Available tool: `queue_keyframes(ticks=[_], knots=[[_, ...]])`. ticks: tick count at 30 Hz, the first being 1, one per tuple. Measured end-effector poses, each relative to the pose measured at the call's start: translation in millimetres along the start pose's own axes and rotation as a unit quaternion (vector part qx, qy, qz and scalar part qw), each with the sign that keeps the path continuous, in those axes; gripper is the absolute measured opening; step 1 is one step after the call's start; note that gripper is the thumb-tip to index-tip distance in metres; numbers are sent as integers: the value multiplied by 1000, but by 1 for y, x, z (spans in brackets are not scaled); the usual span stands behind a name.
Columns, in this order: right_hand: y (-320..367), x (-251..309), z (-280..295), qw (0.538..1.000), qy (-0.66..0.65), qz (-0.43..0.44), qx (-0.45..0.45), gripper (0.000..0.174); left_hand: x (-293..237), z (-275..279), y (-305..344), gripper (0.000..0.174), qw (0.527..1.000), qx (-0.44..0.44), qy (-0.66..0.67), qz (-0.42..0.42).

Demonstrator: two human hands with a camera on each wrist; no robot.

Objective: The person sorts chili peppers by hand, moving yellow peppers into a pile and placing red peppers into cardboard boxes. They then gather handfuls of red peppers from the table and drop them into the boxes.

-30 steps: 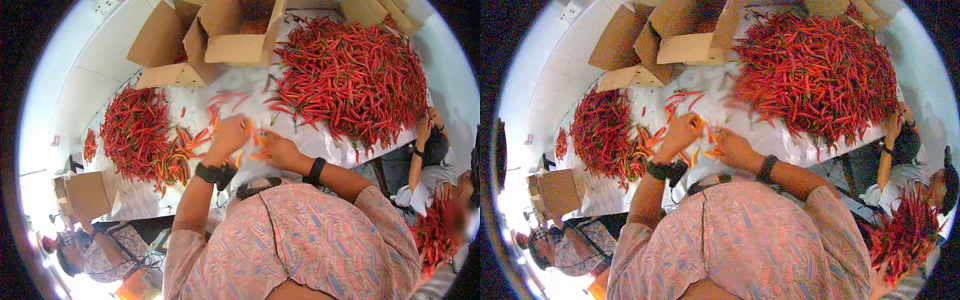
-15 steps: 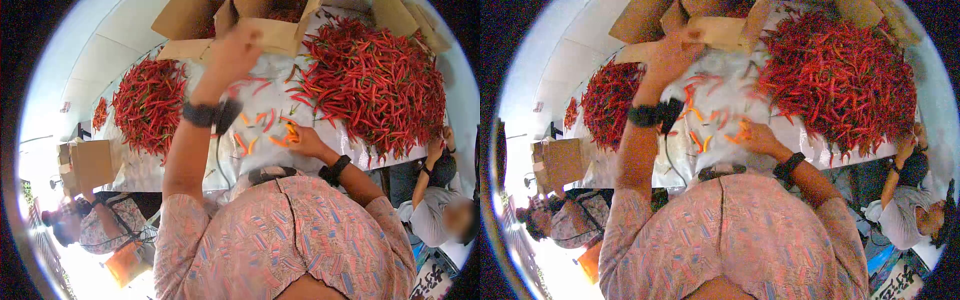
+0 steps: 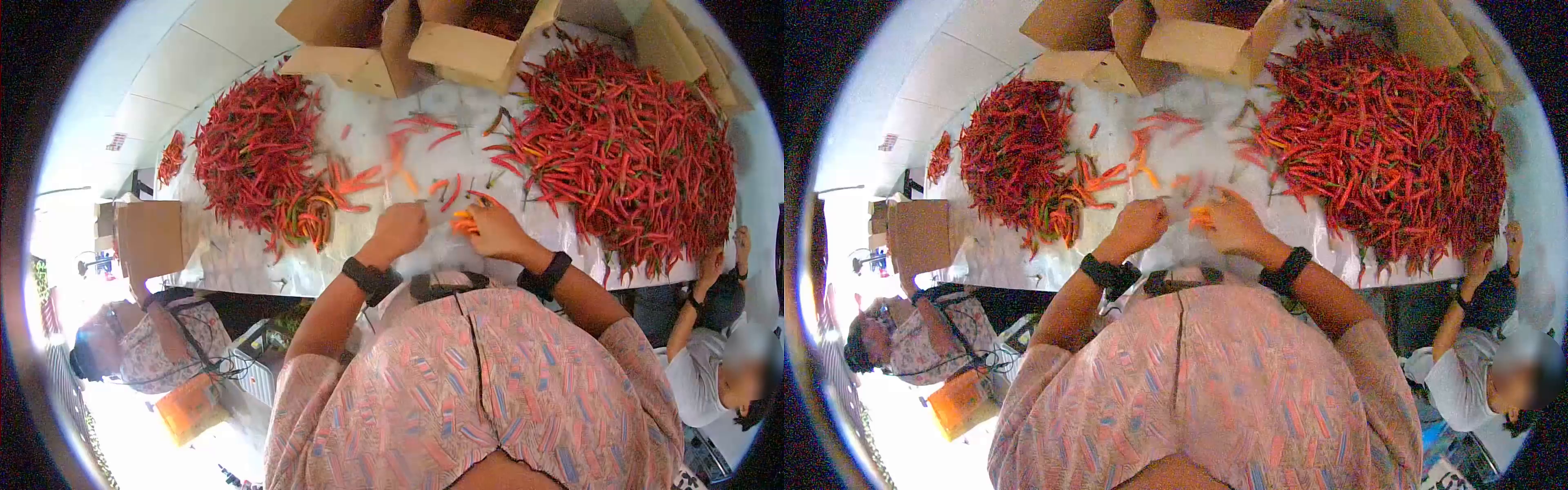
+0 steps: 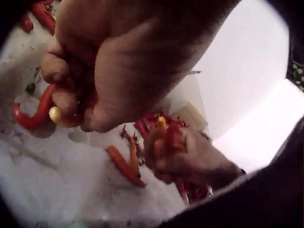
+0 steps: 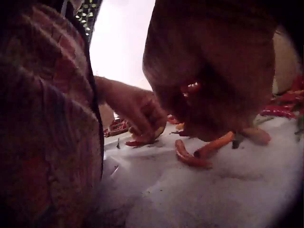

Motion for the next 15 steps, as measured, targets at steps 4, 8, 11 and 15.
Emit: queue_keyframes(ticks=[4, 8, 11, 15], knots=[[-8, 4, -12, 993, -23, -71, 92, 24, 10, 44, -28, 10, 995, -79, 27, 47], [-6, -1, -28, 981, 42, -94, 162, 21, 16, 33, -45, 10, 992, -95, -70, -33], [-7, 3, -17, 992, 34, -42, 113, 19, 19, 20, -53, 11, 992, -68, -96, -55], [11, -39, -11, 956, -249, -154, -11, 11, -4, 39, -57, 21, 995, -61, 15, -76]])
Point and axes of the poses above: each hand's wrist, its own y-axis away from the middle knuckle, its own z-axis out of the back of the hand, x = y × z, the point moved 7 cm from there along -y, towards the middle knuckle, and after that the axes turned 11 degrees about z, right-handed, at the moved point
